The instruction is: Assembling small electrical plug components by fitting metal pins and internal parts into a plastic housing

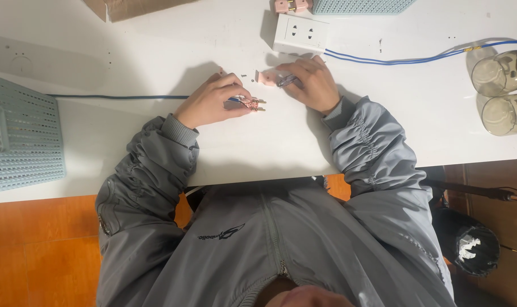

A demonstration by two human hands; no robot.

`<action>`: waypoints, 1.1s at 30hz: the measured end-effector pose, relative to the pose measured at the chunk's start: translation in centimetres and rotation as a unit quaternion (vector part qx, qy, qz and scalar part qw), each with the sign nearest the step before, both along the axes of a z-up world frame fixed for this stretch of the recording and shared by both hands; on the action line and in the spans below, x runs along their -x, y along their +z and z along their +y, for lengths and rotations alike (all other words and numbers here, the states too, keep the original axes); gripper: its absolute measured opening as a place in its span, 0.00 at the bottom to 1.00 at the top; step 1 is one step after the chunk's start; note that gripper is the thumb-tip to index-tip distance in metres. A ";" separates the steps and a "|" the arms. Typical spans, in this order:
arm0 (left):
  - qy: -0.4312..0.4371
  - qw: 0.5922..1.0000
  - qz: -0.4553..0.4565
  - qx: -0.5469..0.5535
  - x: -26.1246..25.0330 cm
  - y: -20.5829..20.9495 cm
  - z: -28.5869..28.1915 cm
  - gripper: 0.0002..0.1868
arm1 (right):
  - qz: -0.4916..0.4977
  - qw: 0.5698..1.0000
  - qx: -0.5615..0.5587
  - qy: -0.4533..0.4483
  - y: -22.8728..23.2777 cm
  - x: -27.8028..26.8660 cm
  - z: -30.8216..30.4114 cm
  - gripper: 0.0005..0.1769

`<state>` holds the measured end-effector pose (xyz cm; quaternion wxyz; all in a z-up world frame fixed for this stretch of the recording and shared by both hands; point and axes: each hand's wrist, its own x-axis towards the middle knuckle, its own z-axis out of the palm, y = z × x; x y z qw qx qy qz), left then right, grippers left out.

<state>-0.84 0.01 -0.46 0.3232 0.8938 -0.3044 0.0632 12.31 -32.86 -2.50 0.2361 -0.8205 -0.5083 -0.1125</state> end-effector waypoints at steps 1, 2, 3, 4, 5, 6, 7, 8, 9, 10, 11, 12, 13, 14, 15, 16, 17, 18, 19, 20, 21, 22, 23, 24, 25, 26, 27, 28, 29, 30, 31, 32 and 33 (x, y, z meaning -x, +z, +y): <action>0.002 1.000 0.022 -0.002 0.1 0.3 0.1 0.13 | 0.008 1.000 -0.003 0.005 0.7 0.4 0.4 0.20; 0.002 1.000 0.022 -0.003 0.2 0.6 0.0 0.13 | 0.007 1.000 -0.004 0.004 0.7 0.6 0.7 0.20; 0.003 0.999 0.044 -0.002 0.2 0.9 0.0 0.11 | -0.006 1.000 0.005 0.011 0.6 0.7 1.0 0.15; 0.004 0.998 0.067 -0.002 0.3 1.1 -0.1 0.09 | -0.020 1.000 0.012 0.016 0.5 0.9 1.4 0.17; 0.003 0.998 0.068 -0.003 0.0 0.7 0.1 0.09 | -0.019 1.000 0.011 0.016 0.8 0.8 1.5 0.17; -0.013 0.999 0.044 -0.004 -0.2 0.1 0.2 0.11 | -0.021 1.000 0.000 0.019 1.0 1.0 1.5 0.14; -0.029 0.999 0.019 -0.005 -0.4 -0.5 0.3 0.13 | -0.023 0.999 -0.012 0.023 1.2 1.1 1.6 0.12; -0.031 0.999 0.026 -0.004 -0.6 -0.8 0.4 0.13 | -0.016 1.000 -0.011 0.022 0.8 0.6 1.2 0.12; -0.052 0.998 -0.011 0.021 -0.8 -1.1 0.4 0.09 | -0.027 0.999 -0.016 0.020 0.4 0.2 0.9 0.11; -0.072 0.995 -0.047 0.047 -1.2 -1.4 0.4 0.05 | -0.038 0.999 -0.021 0.018 0.1 -0.3 0.5 0.11; -0.074 0.995 -0.042 0.049 -0.8 -1.4 0.3 0.05 | -0.032 0.999 -0.020 0.016 0.0 0.2 0.5 0.11; -0.053 0.998 -0.027 0.037 -0.8 -1.3 0.3 0.06 | -0.027 0.999 -0.020 0.010 0.1 0.4 0.5 0.10; -0.033 0.999 -0.013 0.026 -0.7 -1.1 0.3 0.08 | -0.023 1.000 -0.020 0.004 0.3 0.6 0.6 0.11; -0.033 0.999 -0.011 0.027 -0.7 -1.1 0.2 0.08 | -0.021 1.000 -0.019 0.004 0.3 1.0 1.0 0.11; -0.028 0.999 -0.017 0.026 -0.7 -1.1 0.1 0.08 | 0.004 0.999 -0.027 0.018 0.3 1.4 1.4 0.10; -0.022 0.999 -0.024 0.025 -0.7 -1.0 0.0 0.08 | 0.029 0.998 -0.033 0.033 0.3 1.8 1.8 0.10; -0.021 0.999 -0.022 0.026 -0.5 -1.3 -0.2 0.08 | 0.031 0.998 -0.032 0.033 -0.1 2.5 2.1 0.10; -0.017 0.999 -0.030 0.020 -0.6 -1.4 -0.2 0.08 | 0.031 0.999 -0.026 0.036 -0.4 2.9 2.6 0.09; -0.014 0.999 -0.038 0.014 -0.7 -1.5 -0.2 0.08 | 0.030 0.999 -0.020 0.038 -0.6 3.2 3.0 0.08; -0.013 0.999 -0.041 0.013 -0.7 -1.8 -0.3 0.08 | 0.027 0.999 -0.020 0.039 -0.8 3.3 3.3 0.08; -0.009 0.999 -0.046 0.000 -0.7 -2.0 -0.3 0.09 | 0.020 0.998 -0.018 0.051 -1.0 3.4 3.7 0.09; -0.004 0.998 -0.053 -0.013 -0.8 -2.2 -0.4 0.11 | 0.012 0.998 -0.015 0.064 -1.1 3.3 4.0 0.12; -0.003 0.998 -0.057 -0.014 -0.8 -2.2 -0.4 0.11 | 0.008 0.998 -0.015 0.065 -1.0 3.4 4.1 0.12; -0.006 0.996 -0.085 -0.008 -0.8 -2.2 -0.4 0.10 | 0.019 0.996 -0.045 0.072 -0.9 3.4 4.2 0.09; -0.010 0.994 -0.113 -0.003 -0.7 -2.2 -0.4 0.09 | 0.032 0.994 -0.074 0.080 -0.8 3.4 4.3 0.07; -0.007 0.993 -0.118 -0.004 -0.7 -2.2 -0.6 0.09 | 0.027 0.993 -0.075 0.082 -0.5 3.4 4.3 0.07; -0.006 0.993 -0.118 0.003 -0.8 -2.2 -0.9 0.10 | 0.033 0.994 -0.067 0.074 -0.2 3.5 4.3 0.07; -0.005 0.993 -0.117 0.009 -0.8 -2.2 -1.1 0.10 | 0.040 0.995 -0.060 0.065 0.1 3.5 4.3 0.06; -0.004 0.992 -0.122 0.008 -0.9 -2.2 -1.0 0.10 | 0.035 0.995 -0.061 0.067 0.1 3.3 4.3 0.06; -0.004 0.993 -0.116 0.006 -0.9 -2.3 -1.1 0.09 | 0.035 0.996 -0.050 0.060 0.1 3.2 4.2 0.06; -0.004 0.994 -0.109 0.005 -0.9 -2.4 -1.1 0.09 | 0.035 0.997 -0.039 0.054 0.0 3.1 4.1 0.07; -0.002 0.994 -0.110 0.005 -0.8 -2.3 -1.2 0.09 | 0.034 0.997 -0.038 0.055 0.3 3.3 4.1 0.07; 0.000 0.993 -0.114 0.004 -0.7 -2.2 -1.3 0.09 | 0.035 0.997 -0.037 0.057 0.6 3.5 4.1 0.06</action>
